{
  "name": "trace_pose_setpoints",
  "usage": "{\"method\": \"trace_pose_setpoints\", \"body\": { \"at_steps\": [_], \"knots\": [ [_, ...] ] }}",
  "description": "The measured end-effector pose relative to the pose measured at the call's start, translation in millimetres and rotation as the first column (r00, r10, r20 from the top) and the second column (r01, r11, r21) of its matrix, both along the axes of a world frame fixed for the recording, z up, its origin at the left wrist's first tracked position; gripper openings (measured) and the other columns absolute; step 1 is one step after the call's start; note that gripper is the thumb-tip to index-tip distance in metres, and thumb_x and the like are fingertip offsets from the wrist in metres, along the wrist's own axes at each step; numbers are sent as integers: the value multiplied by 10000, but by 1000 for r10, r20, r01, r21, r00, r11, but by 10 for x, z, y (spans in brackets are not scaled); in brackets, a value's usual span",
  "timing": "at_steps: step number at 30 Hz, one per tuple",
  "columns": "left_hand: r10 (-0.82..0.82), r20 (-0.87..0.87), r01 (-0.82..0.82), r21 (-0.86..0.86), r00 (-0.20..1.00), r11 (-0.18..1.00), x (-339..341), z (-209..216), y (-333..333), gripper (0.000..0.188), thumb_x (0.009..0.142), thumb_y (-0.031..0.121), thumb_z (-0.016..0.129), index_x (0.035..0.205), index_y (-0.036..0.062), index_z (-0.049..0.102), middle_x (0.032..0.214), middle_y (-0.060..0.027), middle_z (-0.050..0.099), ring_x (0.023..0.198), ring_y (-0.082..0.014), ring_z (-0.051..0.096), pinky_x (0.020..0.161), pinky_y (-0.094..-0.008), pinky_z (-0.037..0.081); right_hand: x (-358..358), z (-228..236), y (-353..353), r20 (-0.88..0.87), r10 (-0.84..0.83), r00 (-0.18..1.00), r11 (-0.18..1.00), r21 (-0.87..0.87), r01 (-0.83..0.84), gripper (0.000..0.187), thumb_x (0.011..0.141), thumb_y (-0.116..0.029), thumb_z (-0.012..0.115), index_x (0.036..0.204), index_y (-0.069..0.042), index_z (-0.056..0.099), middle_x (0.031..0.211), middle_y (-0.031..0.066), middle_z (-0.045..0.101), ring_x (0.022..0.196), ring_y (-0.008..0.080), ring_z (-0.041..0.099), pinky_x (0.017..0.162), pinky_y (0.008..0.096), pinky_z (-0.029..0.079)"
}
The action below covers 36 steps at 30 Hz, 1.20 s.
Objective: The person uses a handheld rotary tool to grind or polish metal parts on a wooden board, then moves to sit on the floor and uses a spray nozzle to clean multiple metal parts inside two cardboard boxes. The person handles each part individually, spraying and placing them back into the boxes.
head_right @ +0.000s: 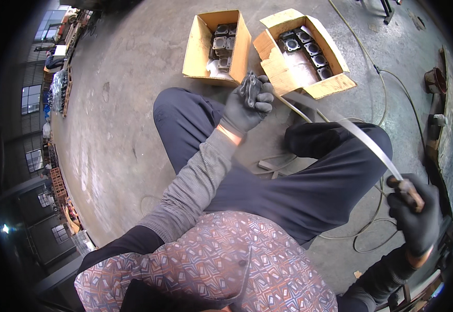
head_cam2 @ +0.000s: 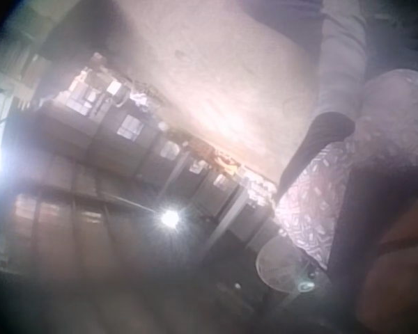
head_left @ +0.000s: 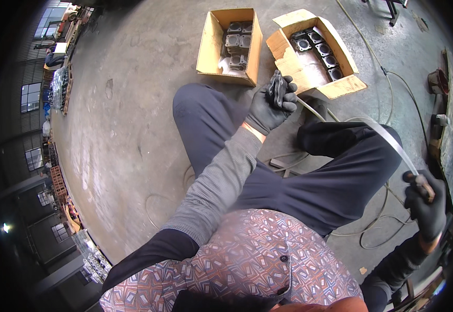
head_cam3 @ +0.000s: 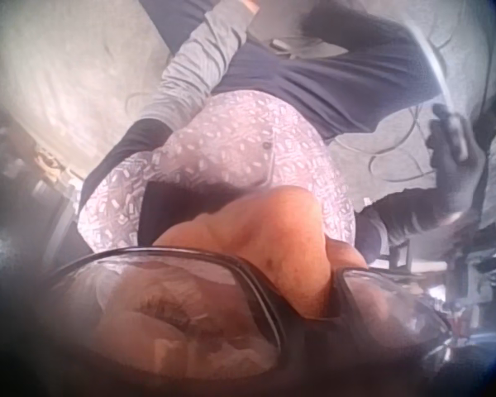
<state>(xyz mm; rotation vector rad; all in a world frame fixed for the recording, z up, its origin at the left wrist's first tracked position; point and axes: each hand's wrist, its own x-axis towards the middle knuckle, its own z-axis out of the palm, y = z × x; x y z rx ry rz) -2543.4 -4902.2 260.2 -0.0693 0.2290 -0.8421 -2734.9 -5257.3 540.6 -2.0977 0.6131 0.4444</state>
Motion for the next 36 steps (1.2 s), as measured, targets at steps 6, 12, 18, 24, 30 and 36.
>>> {"method": "trace_pose_setpoints", "body": {
  "at_steps": [6, 12, 18, 24, 30, 36],
  "knots": [
    [68, 83, -79, 133, 994, 988, 45, 29, 44, 249, 1089, 173, 542, 1271, 42, 652, 1225, -159, 682, 1146, -318, 679, 938, -508, 612, -23, -64, -23, 13, 71, 997, 997, -37, -70, 260, 830, 47, 756, 1087, 25, 733, 719, 10, 629, 632, 66, 583, 590, 243, 452],
    [-42, 444, -315, 695, 895, 646, 506, 821, 702, 359, 1069, 71, 538, 1420, 7, 574, 1411, -196, 637, 1244, -315, 682, 1041, -484, 600, 333, -420, -385, 240, 55, 969, 994, 81, -77, 333, 977, -2, 687, 1311, -3, 689, 874, 32, 664, 752, 95, 629, 647, 241, 500],
    [-472, 634, -675, 730, 613, 105, 1909, 1259, 1809, 504, 1046, 40, 521, 1532, -64, 433, 1388, -216, 632, 1199, -251, 701, 1036, -364, 616, 1495, -937, -110, 335, 129, 933, 979, -196, -65, 333, 1020, -126, 742, 1345, -61, 707, 915, -2, 647, 710, 49, 560, 597, 231, 442],
    [-647, 193, -447, 857, 738, -254, 2719, -462, 2042, 563, 855, -5, 727, 1405, -45, 612, 1206, -183, 732, 1064, -256, 723, 911, -356, 599, 2452, -1478, 662, 377, 174, 910, 985, -63, -162, 230, 989, -79, 759, 1193, 5, 697, 947, 23, 671, 732, 71, 541, 666, 249, 470],
    [-869, -387, -624, 607, 309, -492, 3155, -2250, 1997, 357, 886, -1, 741, 1242, -3, 722, 1091, -119, 771, 987, -214, 736, 881, -338, 593, 2667, -1789, 635, 159, 179, 971, 979, -124, -160, 272, 970, -54, 756, 1222, 23, 690, 903, 50, 682, 829, 80, 586, 766, 269, 517],
    [-814, -289, -419, 742, 504, -523, 3107, -2850, 2243, 406, 922, 342, 761, 1269, 131, 772, 1251, -119, 772, 1167, -320, 726, 987, -372, 572, 2704, -1862, 551, 83, 179, 980, 980, -102, -170, 294, 958, -24, 758, 1241, 25, 693, 984, 60, 717, 899, 87, 629, 835, 273, 538]
  ]
}}
